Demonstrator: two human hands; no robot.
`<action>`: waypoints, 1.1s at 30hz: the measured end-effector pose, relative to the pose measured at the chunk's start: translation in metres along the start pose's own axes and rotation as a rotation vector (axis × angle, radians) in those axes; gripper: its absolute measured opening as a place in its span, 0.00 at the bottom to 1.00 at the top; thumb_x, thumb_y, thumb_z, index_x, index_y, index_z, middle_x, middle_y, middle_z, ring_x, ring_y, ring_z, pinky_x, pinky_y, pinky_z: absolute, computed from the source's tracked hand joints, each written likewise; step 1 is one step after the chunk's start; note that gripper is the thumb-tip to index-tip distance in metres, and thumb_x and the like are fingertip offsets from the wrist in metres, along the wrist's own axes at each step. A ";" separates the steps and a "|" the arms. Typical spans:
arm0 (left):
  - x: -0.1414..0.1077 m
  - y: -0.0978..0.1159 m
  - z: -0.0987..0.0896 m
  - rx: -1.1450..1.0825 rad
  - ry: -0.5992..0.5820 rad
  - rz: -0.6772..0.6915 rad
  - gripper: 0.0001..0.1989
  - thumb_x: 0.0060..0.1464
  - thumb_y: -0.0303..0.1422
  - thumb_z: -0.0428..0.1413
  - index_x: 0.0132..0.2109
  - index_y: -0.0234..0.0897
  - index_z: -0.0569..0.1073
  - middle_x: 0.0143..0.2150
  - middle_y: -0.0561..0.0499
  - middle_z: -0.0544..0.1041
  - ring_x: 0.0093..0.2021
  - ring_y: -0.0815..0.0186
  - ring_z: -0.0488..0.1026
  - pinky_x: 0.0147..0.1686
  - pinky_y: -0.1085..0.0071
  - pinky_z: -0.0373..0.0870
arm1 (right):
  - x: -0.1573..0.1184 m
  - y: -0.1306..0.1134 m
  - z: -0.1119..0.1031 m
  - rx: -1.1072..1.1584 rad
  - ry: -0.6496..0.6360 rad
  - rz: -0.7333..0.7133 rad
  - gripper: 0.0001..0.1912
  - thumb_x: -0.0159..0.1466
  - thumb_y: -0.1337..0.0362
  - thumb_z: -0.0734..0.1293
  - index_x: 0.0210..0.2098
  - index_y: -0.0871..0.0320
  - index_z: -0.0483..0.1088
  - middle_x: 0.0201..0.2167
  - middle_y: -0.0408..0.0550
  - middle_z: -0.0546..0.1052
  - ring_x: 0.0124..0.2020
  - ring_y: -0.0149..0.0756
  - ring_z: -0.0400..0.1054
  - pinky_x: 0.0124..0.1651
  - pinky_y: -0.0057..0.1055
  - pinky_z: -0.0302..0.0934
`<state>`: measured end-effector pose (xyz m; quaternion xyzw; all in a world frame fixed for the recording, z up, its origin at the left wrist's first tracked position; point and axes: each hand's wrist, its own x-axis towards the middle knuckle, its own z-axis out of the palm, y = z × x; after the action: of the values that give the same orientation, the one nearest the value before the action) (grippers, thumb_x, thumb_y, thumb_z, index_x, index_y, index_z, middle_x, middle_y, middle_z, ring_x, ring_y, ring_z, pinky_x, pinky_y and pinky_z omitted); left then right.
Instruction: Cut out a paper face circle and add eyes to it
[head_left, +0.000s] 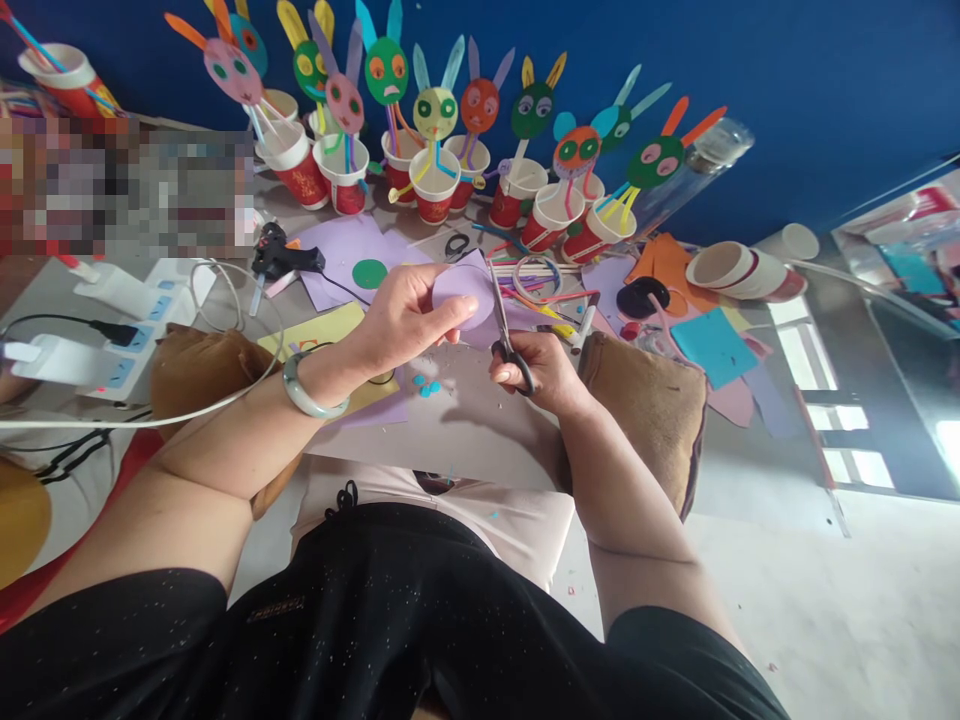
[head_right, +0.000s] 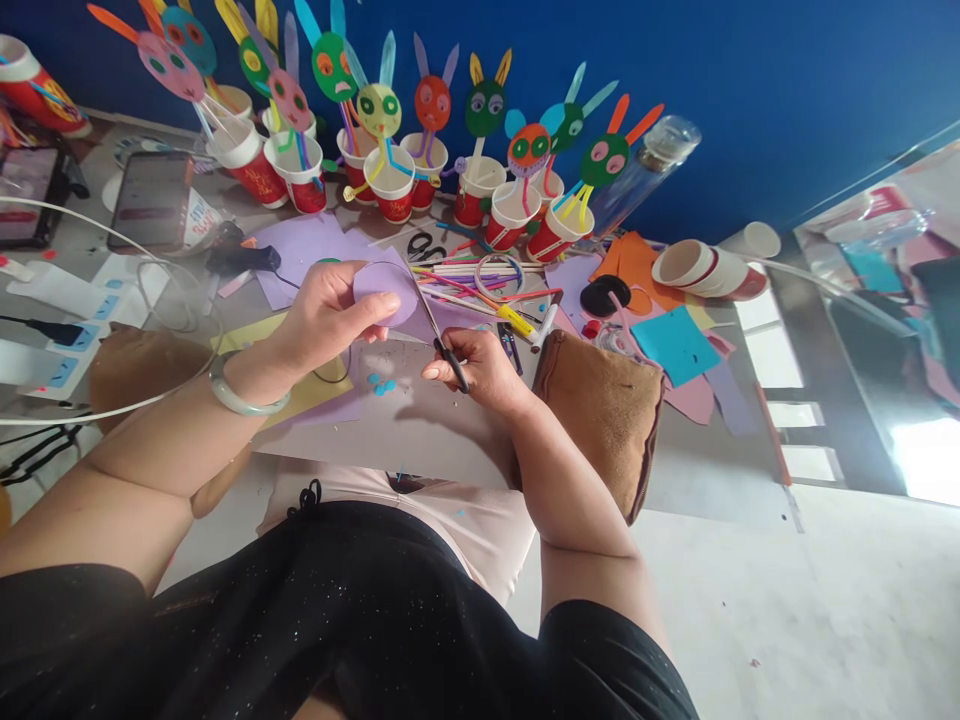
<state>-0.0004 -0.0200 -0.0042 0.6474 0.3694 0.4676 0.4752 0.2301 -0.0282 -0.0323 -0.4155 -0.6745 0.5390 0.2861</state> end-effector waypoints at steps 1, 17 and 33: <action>0.000 0.000 0.000 0.003 -0.005 0.001 0.18 0.62 0.43 0.63 0.29 0.38 0.70 0.21 0.55 0.73 0.20 0.74 0.71 0.20 0.79 0.66 | 0.000 0.000 0.000 0.003 0.003 0.000 0.39 0.46 0.27 0.79 0.21 0.57 0.68 0.14 0.39 0.68 0.17 0.26 0.56 0.23 0.29 0.47; 0.001 -0.011 0.000 0.035 -0.057 0.093 0.18 0.62 0.44 0.64 0.30 0.39 0.73 0.22 0.52 0.75 0.21 0.71 0.70 0.18 0.75 0.66 | 0.000 0.002 -0.002 -0.005 -0.003 -0.009 0.39 0.47 0.27 0.79 0.23 0.58 0.70 0.15 0.40 0.69 0.18 0.27 0.58 0.24 0.30 0.49; 0.001 -0.009 -0.001 0.025 -0.059 0.060 0.13 0.62 0.38 0.62 0.31 0.37 0.74 0.23 0.55 0.74 0.21 0.74 0.70 0.21 0.78 0.68 | 0.000 0.001 0.000 -0.012 0.014 0.000 0.39 0.47 0.26 0.78 0.22 0.58 0.70 0.14 0.39 0.68 0.17 0.27 0.57 0.23 0.30 0.48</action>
<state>-0.0017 -0.0159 -0.0126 0.6774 0.3416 0.4578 0.4636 0.2306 -0.0282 -0.0331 -0.4208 -0.6758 0.5320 0.2885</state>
